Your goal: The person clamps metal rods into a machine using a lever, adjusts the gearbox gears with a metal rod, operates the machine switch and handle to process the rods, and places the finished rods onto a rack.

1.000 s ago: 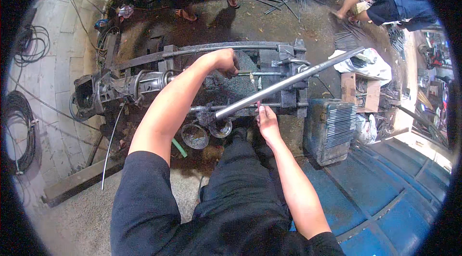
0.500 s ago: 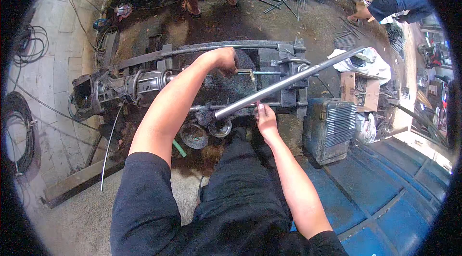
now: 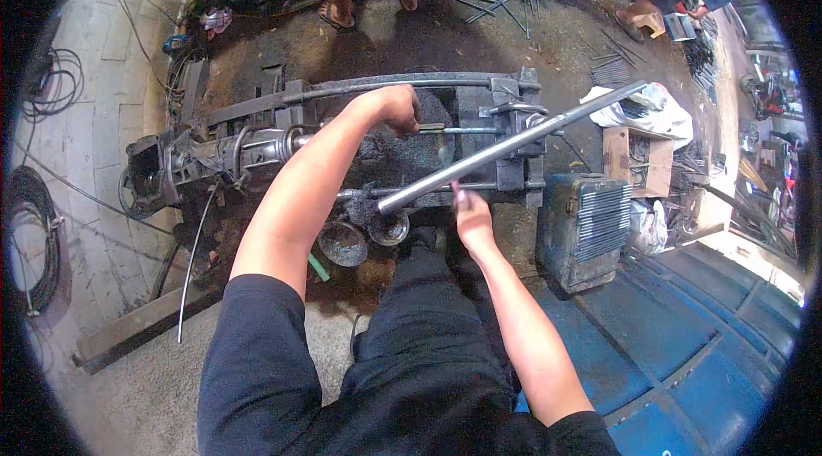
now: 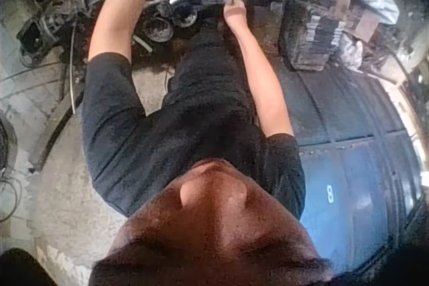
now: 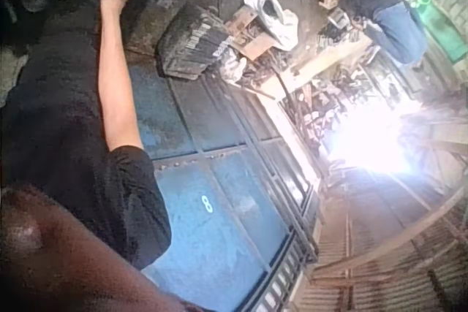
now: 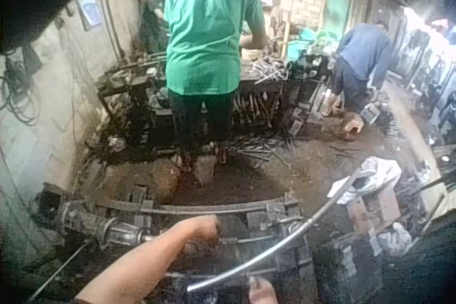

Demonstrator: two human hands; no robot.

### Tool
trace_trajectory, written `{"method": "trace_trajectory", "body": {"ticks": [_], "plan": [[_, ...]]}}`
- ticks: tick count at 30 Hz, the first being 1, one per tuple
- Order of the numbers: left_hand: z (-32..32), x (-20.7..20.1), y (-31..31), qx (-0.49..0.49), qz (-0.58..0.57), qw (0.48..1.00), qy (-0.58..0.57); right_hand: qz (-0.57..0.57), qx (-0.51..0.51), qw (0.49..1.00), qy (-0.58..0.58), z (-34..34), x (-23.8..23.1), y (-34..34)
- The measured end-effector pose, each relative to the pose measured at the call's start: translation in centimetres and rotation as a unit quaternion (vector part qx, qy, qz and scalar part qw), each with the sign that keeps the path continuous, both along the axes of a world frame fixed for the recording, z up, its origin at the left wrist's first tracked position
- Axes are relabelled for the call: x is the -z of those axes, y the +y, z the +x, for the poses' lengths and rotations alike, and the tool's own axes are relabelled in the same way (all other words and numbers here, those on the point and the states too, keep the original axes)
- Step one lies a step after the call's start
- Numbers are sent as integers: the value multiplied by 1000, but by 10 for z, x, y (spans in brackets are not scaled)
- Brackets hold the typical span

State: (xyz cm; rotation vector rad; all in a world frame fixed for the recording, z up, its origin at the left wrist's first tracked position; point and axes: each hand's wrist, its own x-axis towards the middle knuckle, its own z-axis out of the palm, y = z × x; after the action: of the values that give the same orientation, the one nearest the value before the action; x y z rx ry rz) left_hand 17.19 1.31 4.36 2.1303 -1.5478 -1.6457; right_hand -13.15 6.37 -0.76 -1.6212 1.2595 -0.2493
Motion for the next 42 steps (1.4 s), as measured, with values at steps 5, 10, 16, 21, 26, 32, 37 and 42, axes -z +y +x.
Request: {"method": "trace_trajectory", "body": {"ticks": [5, 10, 16, 21, 26, 32, 37, 42], "plan": [[0, -3, 10, 26, -53, 995, -85, -11, -44, 996, 70, 0, -56, 10], [-36, -37, 42, -255, -267, 919, -139, -47, -32, 998, -1, 15, -59, 3], [-102, -49, 119, -514, -301, 803, -10, -105, -75, 992, 7, 41, -47, -7], [-137, -47, 145, -552, -250, 795, 1, -64, -131, 986, 75, 48, -59, -9], [-151, -28, 154, -541, -215, 813, -2, -76, -154, 982, 75, 41, -61, -6], [-166, -9, 154, -557, -198, 803, 78, -91, -204, 968, 112, 37, -55, -13], [-165, -8, 159, -553, -198, 808, 42, -59, -177, 980, 71, 39, -61, -9], [-169, -18, 159, -554, -214, 804, 33, -96, -151, 983, 37, 37, -63, -8]]}}
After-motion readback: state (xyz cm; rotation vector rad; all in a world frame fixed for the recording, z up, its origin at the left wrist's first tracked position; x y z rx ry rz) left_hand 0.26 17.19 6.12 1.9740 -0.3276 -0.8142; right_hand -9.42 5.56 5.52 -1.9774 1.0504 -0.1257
